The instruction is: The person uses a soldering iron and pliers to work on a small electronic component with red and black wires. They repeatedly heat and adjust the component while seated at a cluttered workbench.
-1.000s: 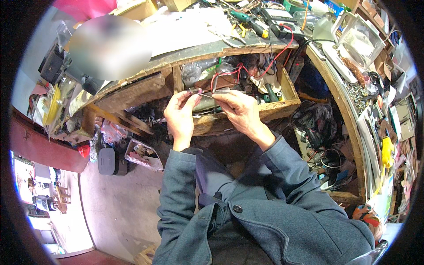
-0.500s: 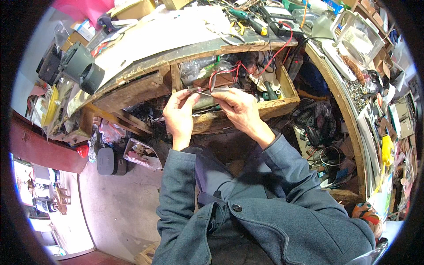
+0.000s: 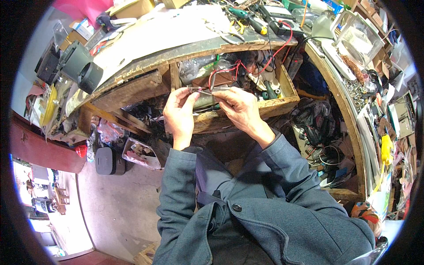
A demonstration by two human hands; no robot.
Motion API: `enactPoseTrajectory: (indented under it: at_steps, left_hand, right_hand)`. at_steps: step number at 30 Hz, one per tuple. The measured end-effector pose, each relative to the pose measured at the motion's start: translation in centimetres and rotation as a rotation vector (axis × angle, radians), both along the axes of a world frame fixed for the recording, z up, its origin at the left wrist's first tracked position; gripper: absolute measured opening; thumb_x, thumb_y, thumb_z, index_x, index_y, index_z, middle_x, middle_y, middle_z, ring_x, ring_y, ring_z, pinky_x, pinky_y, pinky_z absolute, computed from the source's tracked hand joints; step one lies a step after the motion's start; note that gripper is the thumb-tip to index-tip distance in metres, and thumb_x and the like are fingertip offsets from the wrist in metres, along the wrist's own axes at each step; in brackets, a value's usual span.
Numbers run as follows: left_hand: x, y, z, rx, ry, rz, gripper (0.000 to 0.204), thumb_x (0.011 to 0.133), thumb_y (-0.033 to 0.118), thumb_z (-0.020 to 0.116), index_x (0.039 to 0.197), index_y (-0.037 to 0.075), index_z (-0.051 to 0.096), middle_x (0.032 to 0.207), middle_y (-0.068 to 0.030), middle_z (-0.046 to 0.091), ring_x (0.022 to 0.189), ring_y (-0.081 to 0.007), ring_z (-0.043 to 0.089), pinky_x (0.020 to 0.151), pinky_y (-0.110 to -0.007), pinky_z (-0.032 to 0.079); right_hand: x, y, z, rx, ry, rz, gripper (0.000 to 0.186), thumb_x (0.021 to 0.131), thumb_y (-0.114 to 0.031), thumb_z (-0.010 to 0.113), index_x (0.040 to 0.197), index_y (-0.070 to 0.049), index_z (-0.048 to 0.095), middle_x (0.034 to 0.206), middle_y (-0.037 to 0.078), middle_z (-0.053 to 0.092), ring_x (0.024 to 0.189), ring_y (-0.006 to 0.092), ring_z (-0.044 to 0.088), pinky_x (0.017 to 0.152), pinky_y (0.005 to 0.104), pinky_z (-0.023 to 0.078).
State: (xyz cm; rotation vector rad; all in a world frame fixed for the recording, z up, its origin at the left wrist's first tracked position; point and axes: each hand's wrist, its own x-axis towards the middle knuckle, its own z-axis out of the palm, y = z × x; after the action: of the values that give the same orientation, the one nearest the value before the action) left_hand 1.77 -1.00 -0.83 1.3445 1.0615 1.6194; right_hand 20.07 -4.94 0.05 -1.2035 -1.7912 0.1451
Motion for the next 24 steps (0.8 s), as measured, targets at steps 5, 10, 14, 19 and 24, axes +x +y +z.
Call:
enactPoseTrajectory:
  at_steps: [5,10,14,19,24]
  left_hand:
    - [0.0,0.2,-0.4,0.024,0.028,0.012,0.023,0.084,-0.003,0.077,0.105,-0.003,0.066,0.097,-0.0085,0.072,0.089,-0.0131,0.068,0.083,-0.026,0.055]
    - [-0.1,0.1,-0.4,0.026,0.045,0.011,0.022,0.084,-0.003,0.077,0.104,-0.002,0.066,0.097,-0.0078,0.072,0.089,-0.0126,0.068,0.082,-0.026,0.055]
    - [0.2,0.0,-0.5,0.038,0.053,0.013,0.021,0.085,-0.004,0.076,0.103,-0.001,0.066,0.097,-0.0076,0.072,0.089,-0.0123,0.068,0.082,-0.025,0.055]
    - [0.3,0.1,-0.6,0.039,0.04,0.01,0.021,0.086,-0.005,0.075,0.104,-0.002,0.066,0.097,-0.0079,0.072,0.089,-0.0121,0.068,0.082,-0.025,0.055]
    - [0.1,0.1,-0.5,0.03,0.092,0.021,0.021,0.085,-0.004,0.075,0.104,-0.002,0.066,0.095,-0.0082,0.073,0.087,-0.0119,0.068,0.081,-0.025,0.055]
  right_hand:
    - [0.0,0.2,-0.2,0.033,-0.007,0.019,0.026,0.084,-0.006,0.072,0.11,-0.01,0.074,0.086,0.008,0.067,0.074,0.0243,0.067,0.067,0.0328,0.053]
    - [-0.1,0.0,-0.1,-0.012,-0.015,0.015,0.027,0.084,-0.006,0.072,0.11,-0.01,0.073,0.087,0.009,0.067,0.077,0.0253,0.068,0.068,0.0335,0.054]
    - [-0.5,-0.1,-0.2,0.039,-0.026,-0.023,0.022,0.085,-0.012,0.071,0.108,-0.013,0.072,0.081,0.008,0.063,0.073,0.0274,0.067,0.062,0.037,0.053]
    - [-1.2,-0.7,0.4,0.057,-0.151,-0.073,0.023,0.086,-0.014,0.068,0.109,-0.012,0.068,0.078,0.009,0.058,0.068,0.029,0.064,0.059,0.0405,0.052]
    - [-1.5,-0.9,1.3,0.067,-0.219,-0.082,0.022,0.085,-0.012,0.067,0.107,-0.01,0.067,0.079,0.009,0.059,0.07,0.0286,0.064,0.061,0.0402,0.053]
